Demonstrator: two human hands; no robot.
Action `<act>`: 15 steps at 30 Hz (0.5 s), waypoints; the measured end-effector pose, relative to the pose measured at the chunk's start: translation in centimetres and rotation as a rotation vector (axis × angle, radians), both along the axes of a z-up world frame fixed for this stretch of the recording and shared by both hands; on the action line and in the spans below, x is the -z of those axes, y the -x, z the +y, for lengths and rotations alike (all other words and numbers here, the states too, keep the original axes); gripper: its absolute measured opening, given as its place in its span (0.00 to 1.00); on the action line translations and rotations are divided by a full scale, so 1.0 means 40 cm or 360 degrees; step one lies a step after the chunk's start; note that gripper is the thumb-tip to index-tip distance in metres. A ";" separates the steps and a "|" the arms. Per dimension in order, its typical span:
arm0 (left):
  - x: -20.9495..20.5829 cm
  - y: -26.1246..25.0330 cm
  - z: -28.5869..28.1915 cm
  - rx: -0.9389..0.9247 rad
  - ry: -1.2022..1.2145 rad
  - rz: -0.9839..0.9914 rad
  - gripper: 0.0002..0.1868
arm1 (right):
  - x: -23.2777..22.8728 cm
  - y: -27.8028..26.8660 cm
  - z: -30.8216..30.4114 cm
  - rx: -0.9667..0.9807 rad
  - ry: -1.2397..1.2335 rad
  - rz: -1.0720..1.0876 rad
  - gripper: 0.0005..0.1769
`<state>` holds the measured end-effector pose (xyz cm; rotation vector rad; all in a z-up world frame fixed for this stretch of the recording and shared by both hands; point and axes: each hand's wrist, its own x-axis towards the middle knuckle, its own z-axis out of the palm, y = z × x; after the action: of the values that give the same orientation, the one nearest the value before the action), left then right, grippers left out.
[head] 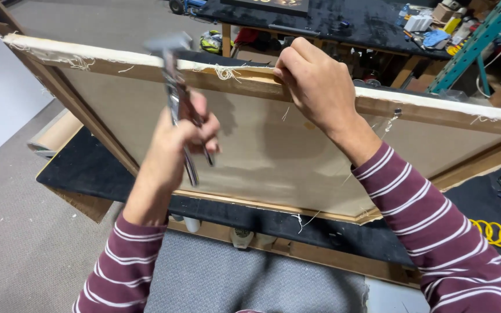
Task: Stretching a painted canvas over a wooden frame using canvas pliers and securing it with a pneumatic stapler.
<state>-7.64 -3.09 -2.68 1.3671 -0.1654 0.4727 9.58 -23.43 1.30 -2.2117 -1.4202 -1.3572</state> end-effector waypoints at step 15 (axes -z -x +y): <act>-0.182 -0.013 -0.127 0.0027 -0.0444 0.1348 0.18 | 0.005 -0.012 -0.048 -0.0274 -0.0110 -0.0204 0.14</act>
<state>-7.12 -8.19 4.60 1.7283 0.4671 -0.1780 10.04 -25.34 1.11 -1.9412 -1.5413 -1.4864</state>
